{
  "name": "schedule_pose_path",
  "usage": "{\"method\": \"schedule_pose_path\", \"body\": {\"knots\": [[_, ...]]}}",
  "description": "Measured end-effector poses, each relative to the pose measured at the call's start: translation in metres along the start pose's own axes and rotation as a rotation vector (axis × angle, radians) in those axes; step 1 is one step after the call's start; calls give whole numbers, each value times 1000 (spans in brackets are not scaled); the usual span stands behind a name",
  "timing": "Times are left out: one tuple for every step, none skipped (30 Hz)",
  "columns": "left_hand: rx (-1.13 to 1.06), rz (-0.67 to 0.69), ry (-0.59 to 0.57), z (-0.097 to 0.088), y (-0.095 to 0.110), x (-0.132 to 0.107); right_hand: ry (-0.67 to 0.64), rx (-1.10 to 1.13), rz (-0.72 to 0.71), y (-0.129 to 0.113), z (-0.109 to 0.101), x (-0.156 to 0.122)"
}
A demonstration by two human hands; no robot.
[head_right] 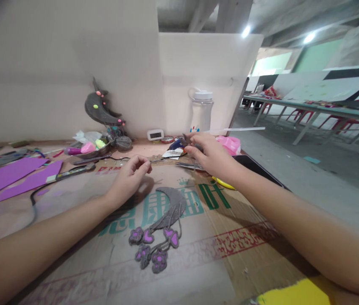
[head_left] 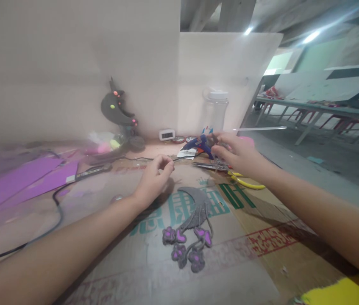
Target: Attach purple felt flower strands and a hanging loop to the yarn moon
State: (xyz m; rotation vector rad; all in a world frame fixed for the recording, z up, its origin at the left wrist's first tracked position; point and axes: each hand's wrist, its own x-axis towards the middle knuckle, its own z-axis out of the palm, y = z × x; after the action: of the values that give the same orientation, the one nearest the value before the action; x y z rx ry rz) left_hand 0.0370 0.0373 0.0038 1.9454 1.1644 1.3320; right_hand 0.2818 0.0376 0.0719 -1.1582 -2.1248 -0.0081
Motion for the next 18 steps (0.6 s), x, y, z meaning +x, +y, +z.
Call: {"method": "schedule_pose_path", "body": {"knots": [[5,3,-2,0,0,0,70,18,-5,-3,-2,-1],[9,6,-4,0,0,0,124,53,0,-6,-4,-2],[15,8,-6,0,1,0,140,94,12,-9,-6,-3],[22,7,-7,0,0,0,124,133,31,-11,-7,-3],[29,4,-5,0,0,0,89,164,55,-13,-9,-3],[34,-1,-3,-1,0,0,47,187,86,-15,-10,-2],[35,-7,-1,-1,0,0,14,207,122,-17,-11,-1],[28,-11,-5,-1,1,0,-2,236,160,-18,-11,0],[11,-12,-17,-1,2,0,2,280,197,-19,-10,1],[-23,-13,-45,-1,5,-1,6,341,224,-21,-9,1],[-69,-18,-87,0,8,-3,-10,409,237,-22,-7,0],[-125,-30,-151,2,12,-5,-40,480,237,-24,-4,-1],[-194,-52,-228,4,16,-7,-76,546,231,-26,0,-4],[-258,-77,-308,7,21,-11,-114,605,225,-28,4,-6],[-324,-108,-394,10,25,-14,-129,657,229,-30,8,-9],[-393,-140,-469,13,28,-17,-130,697,243,-31,12,-12],[-445,-166,-523,15,30,-20,-115,728,257,-33,15,-14],[-478,-176,-554,17,32,-22,-93,752,265,-34,17,-16]]}}
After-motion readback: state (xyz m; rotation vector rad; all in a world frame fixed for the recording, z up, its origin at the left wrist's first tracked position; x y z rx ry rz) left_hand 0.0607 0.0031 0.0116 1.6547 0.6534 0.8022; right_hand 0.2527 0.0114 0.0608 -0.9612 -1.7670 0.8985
